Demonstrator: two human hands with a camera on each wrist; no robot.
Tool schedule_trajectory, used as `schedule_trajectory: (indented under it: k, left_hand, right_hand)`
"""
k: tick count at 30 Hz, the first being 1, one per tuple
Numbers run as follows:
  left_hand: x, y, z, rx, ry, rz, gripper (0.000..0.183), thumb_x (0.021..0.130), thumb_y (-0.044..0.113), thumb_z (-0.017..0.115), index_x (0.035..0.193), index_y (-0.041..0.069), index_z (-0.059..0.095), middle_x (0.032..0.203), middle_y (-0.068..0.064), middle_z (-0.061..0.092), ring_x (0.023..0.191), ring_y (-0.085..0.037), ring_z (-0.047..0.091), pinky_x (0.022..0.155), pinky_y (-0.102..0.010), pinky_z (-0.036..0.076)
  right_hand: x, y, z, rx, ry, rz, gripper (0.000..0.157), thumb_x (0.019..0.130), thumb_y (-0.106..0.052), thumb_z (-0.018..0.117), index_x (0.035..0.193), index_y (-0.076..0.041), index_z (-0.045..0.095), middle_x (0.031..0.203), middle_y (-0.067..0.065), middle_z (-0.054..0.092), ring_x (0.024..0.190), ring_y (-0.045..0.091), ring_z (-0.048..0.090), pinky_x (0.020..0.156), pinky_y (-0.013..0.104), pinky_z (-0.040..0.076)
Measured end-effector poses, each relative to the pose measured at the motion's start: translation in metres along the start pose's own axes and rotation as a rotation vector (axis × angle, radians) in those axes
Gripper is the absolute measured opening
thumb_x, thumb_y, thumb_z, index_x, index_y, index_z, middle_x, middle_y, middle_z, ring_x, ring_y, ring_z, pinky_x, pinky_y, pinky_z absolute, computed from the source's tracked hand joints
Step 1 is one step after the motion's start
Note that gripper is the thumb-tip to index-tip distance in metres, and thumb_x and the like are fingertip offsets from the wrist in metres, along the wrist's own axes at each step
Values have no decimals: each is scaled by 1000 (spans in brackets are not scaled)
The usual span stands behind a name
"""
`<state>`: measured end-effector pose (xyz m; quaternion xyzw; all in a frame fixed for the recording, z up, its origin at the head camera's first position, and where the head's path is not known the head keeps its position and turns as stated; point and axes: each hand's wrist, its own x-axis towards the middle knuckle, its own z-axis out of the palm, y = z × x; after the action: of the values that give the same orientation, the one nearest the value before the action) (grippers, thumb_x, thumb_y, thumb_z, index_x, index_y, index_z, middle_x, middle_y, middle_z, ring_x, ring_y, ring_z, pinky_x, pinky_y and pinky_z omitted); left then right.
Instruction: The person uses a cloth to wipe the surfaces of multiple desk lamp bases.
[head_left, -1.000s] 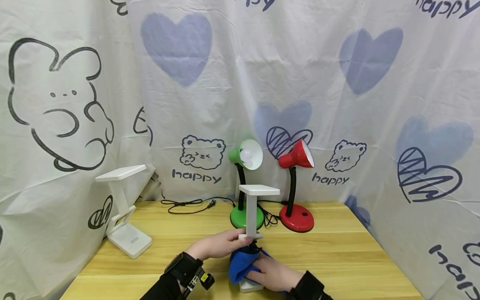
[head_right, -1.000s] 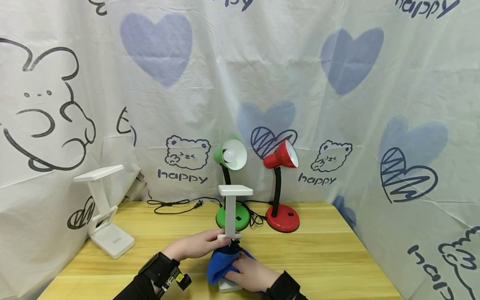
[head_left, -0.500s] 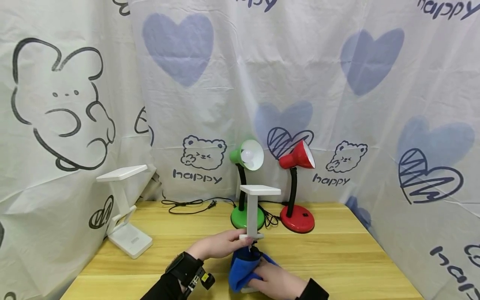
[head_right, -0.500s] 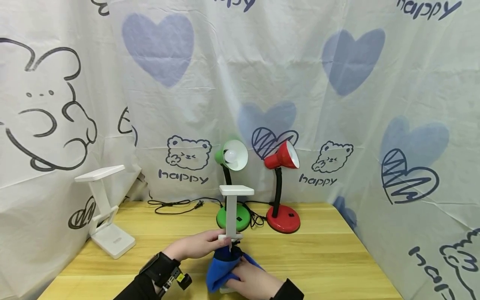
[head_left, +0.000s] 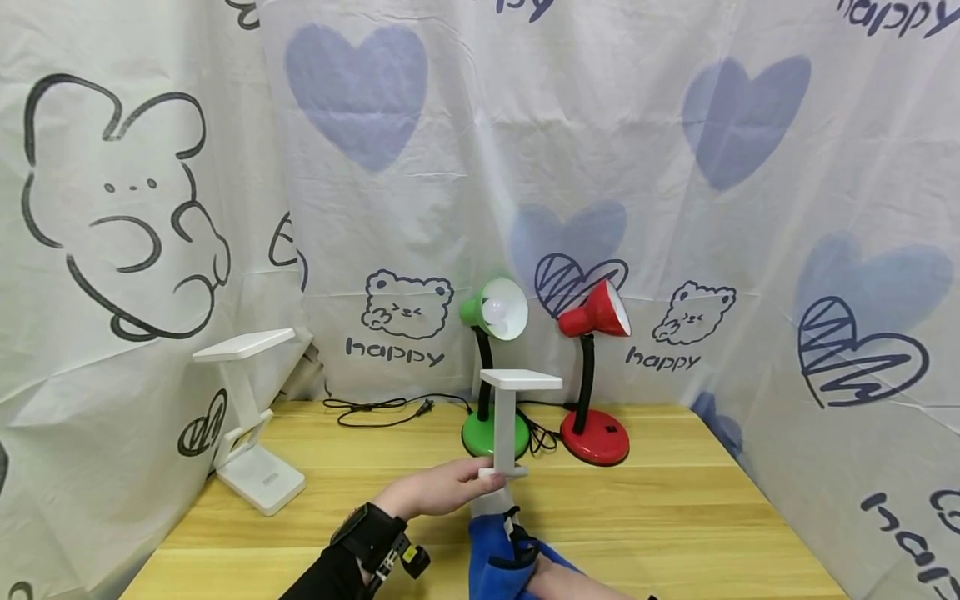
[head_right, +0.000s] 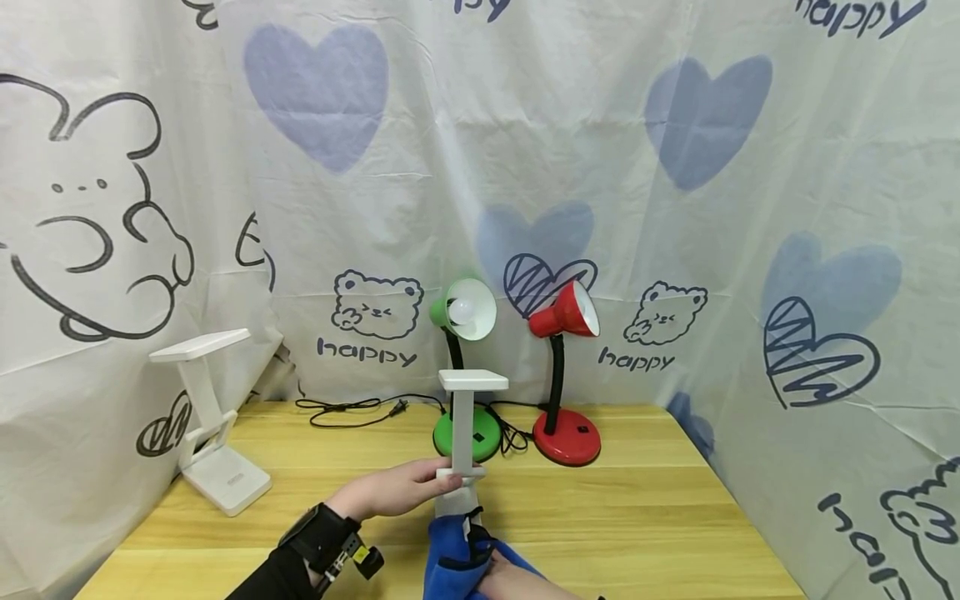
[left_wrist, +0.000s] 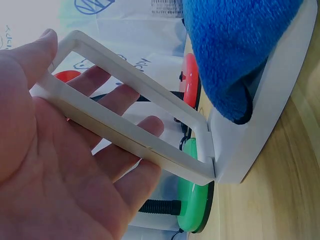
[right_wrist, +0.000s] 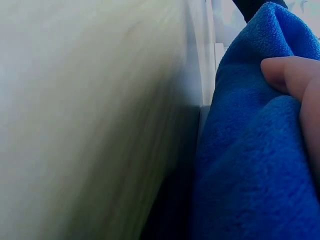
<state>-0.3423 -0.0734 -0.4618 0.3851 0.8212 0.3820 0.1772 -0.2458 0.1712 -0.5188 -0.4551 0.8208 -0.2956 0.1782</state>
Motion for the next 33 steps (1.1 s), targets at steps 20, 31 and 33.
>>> schedule_trajectory:
  k: [20,31,33]
  left_hand:
    - [-1,-1,-1,-31,-15,17,38,103,53,38,139,45,45,144,9,50,134,-16,47,107,-45,41]
    - [-2,0,-1,-31,-13,11,39,102,54,38,140,46,45,144,9,50,133,-16,48,107,-45,42]
    - [-2,-1,-1,-36,-14,19,38,103,52,38,140,44,45,144,8,51,133,-16,48,106,-46,42]
  right_hand:
    - [39,30,-28,-112,172,47,33,106,-42,38,129,-30,58,137,-7,53,123,4,47,104,31,42]
    - [34,20,-26,-80,162,143,31,103,-43,45,86,-25,63,98,-12,57,89,-1,52,78,21,42]
    - [29,16,-23,-58,137,134,32,103,-43,44,86,-26,64,93,-15,57,93,0,52,80,22,43]
